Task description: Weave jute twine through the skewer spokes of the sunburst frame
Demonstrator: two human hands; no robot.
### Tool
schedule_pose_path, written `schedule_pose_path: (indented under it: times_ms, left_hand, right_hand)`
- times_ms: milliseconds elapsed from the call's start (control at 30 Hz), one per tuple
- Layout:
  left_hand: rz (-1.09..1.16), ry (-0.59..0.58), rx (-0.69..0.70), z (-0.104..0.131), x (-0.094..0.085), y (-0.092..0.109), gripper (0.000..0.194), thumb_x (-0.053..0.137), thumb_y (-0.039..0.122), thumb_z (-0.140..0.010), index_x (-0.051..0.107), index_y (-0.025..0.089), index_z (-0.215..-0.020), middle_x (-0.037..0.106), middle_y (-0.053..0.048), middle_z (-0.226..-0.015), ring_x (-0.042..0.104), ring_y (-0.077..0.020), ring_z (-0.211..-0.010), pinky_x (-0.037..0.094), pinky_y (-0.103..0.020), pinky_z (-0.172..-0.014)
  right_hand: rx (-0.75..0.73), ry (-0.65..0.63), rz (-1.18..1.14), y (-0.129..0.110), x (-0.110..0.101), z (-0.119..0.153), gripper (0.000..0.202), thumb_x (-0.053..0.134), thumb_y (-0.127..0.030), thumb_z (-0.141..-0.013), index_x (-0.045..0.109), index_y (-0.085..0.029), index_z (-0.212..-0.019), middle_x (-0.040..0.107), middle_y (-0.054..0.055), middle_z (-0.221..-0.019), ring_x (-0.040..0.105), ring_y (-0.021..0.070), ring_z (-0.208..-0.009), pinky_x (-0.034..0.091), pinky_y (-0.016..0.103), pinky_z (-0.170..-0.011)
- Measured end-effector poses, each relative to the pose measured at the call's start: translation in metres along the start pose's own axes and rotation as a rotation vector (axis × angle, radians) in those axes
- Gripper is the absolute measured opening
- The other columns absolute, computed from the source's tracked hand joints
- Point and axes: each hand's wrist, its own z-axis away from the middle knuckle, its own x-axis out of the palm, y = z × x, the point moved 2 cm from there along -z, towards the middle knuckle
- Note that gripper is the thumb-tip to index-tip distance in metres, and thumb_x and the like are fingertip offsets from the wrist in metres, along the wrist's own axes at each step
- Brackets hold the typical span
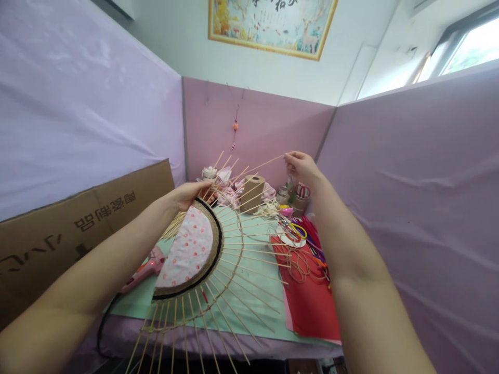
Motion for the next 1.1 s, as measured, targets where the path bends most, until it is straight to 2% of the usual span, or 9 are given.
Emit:
schedule_pose_path:
  times_ms: [100, 200, 300, 367, 533, 700, 800, 967, 1100]
  left_hand:
    - [-0.016, 0.012, 0.028, -0.003, 0.000, -0.001, 0.018, 0.055, 0.023, -0.086, 0.068, 0.011, -0.083, 0.066, -0.005, -0.061, 0.059, -0.0102, -0.048, 0.048, -0.019, -0.047]
    - [-0.025, 0.000, 0.031, -0.005, 0.001, -0.002, 0.015, 0.058, 0.023, -0.084, 0.069, 0.012, -0.084, 0.065, -0.004, -0.060, 0.059, -0.0102, -0.048, 0.048, -0.019, -0.046]
    - [-0.038, -0.021, 0.019, -0.003, 0.002, -0.001, 0.016, 0.059, 0.024, -0.083, 0.069, 0.011, -0.087, 0.066, -0.005, -0.060, 0.059, -0.0107, -0.049, 0.047, -0.019, -0.046]
    - [-0.044, -0.014, 0.028, 0.000, 0.001, 0.001, 0.016, 0.059, 0.024, -0.083, 0.069, 0.011, -0.087, 0.067, -0.005, -0.061, 0.059, -0.0107, -0.048, 0.047, -0.019, -0.046]
    - [-0.034, 0.011, 0.040, 0.002, -0.003, 0.001, 0.014, 0.060, 0.023, -0.082, 0.068, 0.012, -0.084, 0.067, -0.005, -0.062, 0.060, -0.0114, -0.050, 0.048, -0.020, -0.048]
    - [0.011, 0.021, 0.037, 0.001, -0.003, -0.001, 0.013, 0.059, 0.020, -0.083, 0.068, 0.011, -0.082, 0.066, -0.005, -0.060, 0.059, -0.0099, -0.049, 0.049, -0.019, -0.048]
    - [0.015, 0.022, 0.023, 0.003, -0.002, -0.002, 0.017, 0.057, 0.023, -0.085, 0.068, 0.010, -0.084, 0.066, -0.005, -0.061, 0.060, -0.0107, -0.049, 0.049, -0.020, -0.048]
    - [0.015, 0.015, 0.033, 0.004, -0.003, -0.001, 0.022, 0.054, 0.023, -0.087, 0.069, 0.010, -0.095, 0.065, -0.003, -0.060, 0.058, -0.0093, -0.049, 0.049, -0.019, -0.047]
    - [0.025, -0.013, 0.014, 0.004, -0.004, 0.000, 0.026, 0.053, 0.024, -0.088, 0.068, 0.009, -0.103, 0.065, -0.003, -0.061, 0.058, -0.0090, -0.049, 0.048, -0.018, -0.047]
  right_hand:
    - [-0.021, 0.023, -0.028, -0.005, 0.012, -0.020, 0.028, 0.077, -0.036, -0.067, 0.055, -0.018, -0.071, 0.047, -0.006, -0.056, 0.037, 0.0036, -0.046, 0.033, 0.017, -0.046]
    - [0.004, 0.104, 0.035, -0.006, 0.027, -0.040, 0.027, 0.074, -0.036, -0.072, 0.052, -0.019, -0.069, 0.046, -0.007, -0.053, 0.037, 0.0032, -0.045, 0.033, 0.016, -0.044]
    - [0.044, 0.153, 0.090, 0.000, 0.041, -0.052, 0.026, 0.072, -0.035, -0.074, 0.051, -0.019, -0.070, 0.045, -0.008, -0.051, 0.036, 0.0029, -0.043, 0.032, 0.016, -0.043]
    - [0.093, 0.135, 0.123, 0.010, 0.045, -0.052, 0.027, 0.073, -0.034, -0.072, 0.051, -0.018, -0.068, 0.045, -0.007, -0.048, 0.035, 0.0028, -0.040, 0.030, 0.016, -0.040]
    - [0.184, 0.085, 0.192, 0.027, 0.036, -0.032, 0.031, 0.081, -0.029, -0.061, 0.052, -0.017, -0.063, 0.042, -0.007, -0.042, 0.029, 0.0026, -0.036, 0.020, 0.018, -0.035]
    - [0.067, 0.087, 0.127, 0.005, 0.012, -0.002, 0.033, 0.076, -0.041, -0.066, 0.053, -0.018, -0.072, 0.039, -0.009, -0.050, 0.030, 0.0027, -0.041, 0.025, 0.018, -0.040]
    - [0.011, -0.010, 0.105, -0.011, 0.003, 0.021, 0.033, 0.076, -0.042, -0.064, 0.054, -0.019, -0.072, 0.040, -0.007, -0.053, 0.032, 0.0040, -0.044, 0.027, 0.019, -0.043]
    - [0.082, -0.109, 0.149, -0.015, -0.009, 0.052, 0.037, 0.079, -0.044, -0.060, 0.056, -0.017, -0.070, 0.043, -0.006, -0.054, 0.034, 0.0045, -0.047, 0.025, 0.020, -0.044]
    - [0.164, -0.152, 0.169, -0.002, -0.019, 0.057, 0.039, 0.079, -0.045, -0.059, 0.058, -0.017, -0.074, 0.043, -0.006, -0.054, 0.036, 0.0050, -0.048, 0.026, 0.020, -0.045]
